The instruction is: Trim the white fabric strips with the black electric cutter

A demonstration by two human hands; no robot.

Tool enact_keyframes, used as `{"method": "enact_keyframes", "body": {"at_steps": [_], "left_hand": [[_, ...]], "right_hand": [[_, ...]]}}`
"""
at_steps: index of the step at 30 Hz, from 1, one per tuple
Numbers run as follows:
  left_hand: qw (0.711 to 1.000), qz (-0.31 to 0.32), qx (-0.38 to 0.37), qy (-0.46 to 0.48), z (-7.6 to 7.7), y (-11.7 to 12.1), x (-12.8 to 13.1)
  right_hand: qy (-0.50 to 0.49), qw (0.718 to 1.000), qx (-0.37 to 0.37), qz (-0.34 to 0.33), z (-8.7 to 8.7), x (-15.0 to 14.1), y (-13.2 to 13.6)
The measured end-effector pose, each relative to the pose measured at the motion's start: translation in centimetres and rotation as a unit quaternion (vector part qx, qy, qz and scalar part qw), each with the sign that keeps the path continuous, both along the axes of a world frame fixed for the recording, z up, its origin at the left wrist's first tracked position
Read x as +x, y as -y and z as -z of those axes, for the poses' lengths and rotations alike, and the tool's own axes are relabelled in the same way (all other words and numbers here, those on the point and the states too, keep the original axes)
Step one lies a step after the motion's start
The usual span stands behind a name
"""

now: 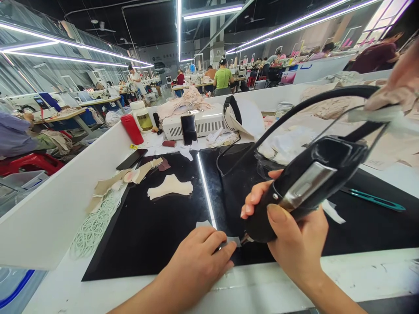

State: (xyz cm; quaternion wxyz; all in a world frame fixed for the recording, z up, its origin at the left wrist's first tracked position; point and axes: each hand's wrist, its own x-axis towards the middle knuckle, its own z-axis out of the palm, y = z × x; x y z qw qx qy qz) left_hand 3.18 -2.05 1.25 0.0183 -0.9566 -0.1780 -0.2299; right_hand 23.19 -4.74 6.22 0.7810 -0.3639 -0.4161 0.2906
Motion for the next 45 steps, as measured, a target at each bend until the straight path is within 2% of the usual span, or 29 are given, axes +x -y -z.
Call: {"method": "enact_keyframes", "body": {"at_steps": [9,14,17,19,21,23,26,32,37,42,45], "left_hand": [[1.000,0.003,0.006,0.009,0.0,0.1,0.0],[0.999,0.019,-0.006,0.030,-0.7,0.1,-0.5],[0.999,0.017,-0.021,0.032,-1.7,0.2,-2.2],[0.998,-0.022,-0.047,0.026,-2.3,0.5,-3.9],[0.992,-0.088,-0.084,0.029,-2.5,1.0,-5.9],[0.982,-0.145,-0.116,0.037,-2.4,1.7,-7.6],[0.970,-0.188,-0.144,0.050,-1.7,2.5,-9.0],[0.960,-0.206,-0.164,0.098,-0.5,3.0,-8.4],[0.952,-0.211,-0.177,0.134,0.1,3.0,-7.9],[0.949,-0.209,-0.179,0.152,0.0,3.3,-8.0],[0.961,-0.191,-0.141,0.144,-0.3,3.7,-8.2]], "right_hand": [[0.004,1.000,-0.005,-0.006,-0.4,0.1,-0.1],[0.029,1.000,-0.012,0.003,-1.8,0.5,0.0],[0.081,0.996,-0.022,0.016,-2.8,0.3,0.2],[0.123,0.992,-0.028,0.018,-3.2,-0.1,0.3],[0.145,0.989,-0.028,0.004,-3.3,-0.9,0.2],[0.127,0.992,-0.020,-0.013,-3.3,-1.9,0.0],[0.064,0.997,-0.010,-0.033,-3.0,-3.8,-0.3],[0.016,0.995,-0.015,-0.096,-2.5,-6.5,-0.9],[-0.002,0.993,0.005,-0.120,-2.3,-7.9,-1.7],[0.003,0.991,0.008,-0.133,-1.7,-8.4,-2.0],[0.010,0.991,0.009,-0.132,-1.5,-8.3,-2.1]]}}
